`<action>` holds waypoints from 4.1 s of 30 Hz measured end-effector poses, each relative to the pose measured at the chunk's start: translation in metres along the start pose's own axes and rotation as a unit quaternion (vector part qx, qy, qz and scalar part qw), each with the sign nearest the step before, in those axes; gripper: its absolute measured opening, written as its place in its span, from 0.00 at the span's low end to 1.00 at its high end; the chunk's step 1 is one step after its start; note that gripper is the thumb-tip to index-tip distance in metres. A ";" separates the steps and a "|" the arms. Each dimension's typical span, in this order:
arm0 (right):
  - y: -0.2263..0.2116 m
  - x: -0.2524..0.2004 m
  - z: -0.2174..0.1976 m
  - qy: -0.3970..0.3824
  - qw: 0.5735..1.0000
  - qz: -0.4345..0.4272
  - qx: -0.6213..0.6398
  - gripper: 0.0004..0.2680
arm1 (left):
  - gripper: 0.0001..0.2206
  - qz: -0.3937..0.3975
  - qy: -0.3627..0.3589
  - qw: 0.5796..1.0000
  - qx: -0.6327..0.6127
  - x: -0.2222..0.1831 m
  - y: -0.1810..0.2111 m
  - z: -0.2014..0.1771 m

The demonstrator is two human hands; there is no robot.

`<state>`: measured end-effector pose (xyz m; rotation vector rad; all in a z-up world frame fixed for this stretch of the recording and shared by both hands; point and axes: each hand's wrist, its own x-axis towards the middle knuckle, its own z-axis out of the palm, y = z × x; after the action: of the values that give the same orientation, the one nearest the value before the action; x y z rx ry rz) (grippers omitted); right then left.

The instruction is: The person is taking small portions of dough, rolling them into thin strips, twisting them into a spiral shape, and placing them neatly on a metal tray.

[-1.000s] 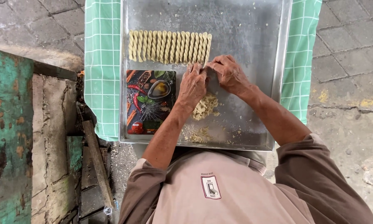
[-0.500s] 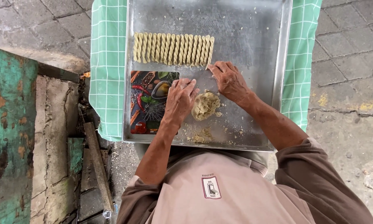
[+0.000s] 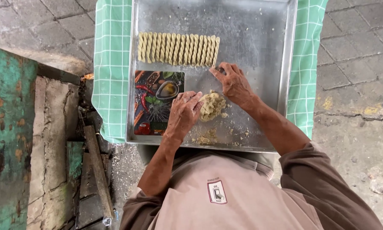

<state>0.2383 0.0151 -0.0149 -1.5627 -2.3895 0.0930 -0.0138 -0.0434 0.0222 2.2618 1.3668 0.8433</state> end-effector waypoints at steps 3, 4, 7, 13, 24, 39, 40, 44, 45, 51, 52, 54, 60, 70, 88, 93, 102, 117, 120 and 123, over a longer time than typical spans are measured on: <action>-0.001 0.005 -0.001 0.009 1.000 0.000 0.019 0.15 | 0.14 0.003 0.003 1.000 -0.019 -0.005 0.003 -0.010; 0.000 0.005 0.001 0.023 0.997 0.016 0.074 0.12 | 0.14 0.001 0.005 1.000 -0.028 -0.007 0.003 -0.014; 0.012 0.007 0.028 0.057 0.989 0.046 0.125 0.08 | 0.13 -0.003 0.009 0.999 -0.044 -0.012 0.004 -0.018; -0.014 0.028 0.005 0.118 0.980 0.113 0.110 0.08 | 0.12 -0.007 0.029 0.997 -0.067 -0.015 0.006 -0.024; -0.010 0.021 0.022 0.097 0.991 0.072 0.054 0.07 | 0.10 0.006 0.047 0.997 -0.060 -0.025 0.000 -0.018; 0.014 0.010 0.029 -0.042 0.995 0.074 0.046 0.06 | 0.10 0.001 0.026 0.997 -0.067 -0.029 0.008 -0.027; 0.012 0.004 0.022 -0.037 0.991 0.078 0.106 0.05 | 0.10 0.003 0.031 0.997 -0.068 -0.029 0.009 -0.031; -0.016 -0.023 -0.042 -0.024 0.953 0.151 0.261 0.02 | 0.11 -0.004 0.039 0.995 -0.087 -0.038 0.005 -0.031; -0.023 -0.029 -0.048 -0.021 0.953 0.153 0.260 0.02 | 0.11 -0.001 0.038 0.995 -0.088 -0.039 0.005 -0.026; -0.046 -0.056 -0.068 -0.023 0.937 0.171 0.304 0.05 | 0.11 0.007 0.011 0.997 -0.079 -0.045 0.011 0.005; -0.048 -0.058 -0.072 -0.011 0.934 0.181 0.309 0.05 | 0.12 0.015 0.019 0.991 -0.130 -0.041 0.017 0.003; -0.050 -0.069 -0.071 -0.007 0.927 0.200 0.317 0.05 | 0.12 0.015 0.017 0.983 -0.183 -0.045 0.024 0.005; -0.042 -0.111 -0.034 -0.016 0.941 0.192 0.277 0.10 | 0.12 0.042 -0.023 0.997 -0.066 -0.052 0.022 0.013; -0.068 -0.105 -0.007 0.021 0.962 0.145 0.232 0.05 | 0.15 0.009 -0.030 0.999 0.025 -0.035 0.022 0.032; -0.063 -0.072 0.038 0.042 0.978 0.138 0.149 0.05 | 0.13 -0.006 -0.058 0.998 -0.003 -0.030 0.022 0.028; -0.062 -0.070 0.014 0.062 0.953 0.160 0.249 0.04 | 0.14 0.011 -0.066 0.998 0.013 -0.035 0.014 0.038; -0.070 -0.076 -0.014 -0.071 0.994 0.029 0.077 0.08 | 0.18 0.012 -0.102 0.993 0.054 -0.038 0.020 0.037; -0.068 -0.092 -0.037 -0.016 0.906 0.201 0.372 0.05 | 0.20 0.001 -0.124 0.986 0.110 -0.042 0.006 0.054; -0.086 -0.104 -0.078 0.022 0.840 0.243 0.485 0.08 | 0.22 -0.009 -0.131 0.985 0.115 -0.043 0.016 0.047; -0.087 -0.105 -0.091 0.019 0.774 0.250 0.582 0.13 | 0.23 0.057 -0.083 0.995 0.026 -0.036 0.054 0.021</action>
<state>0.2249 -0.1249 0.0694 -1.3565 -1.2060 1.3257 0.0229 -0.1006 0.0273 2.4087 1.2089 0.6453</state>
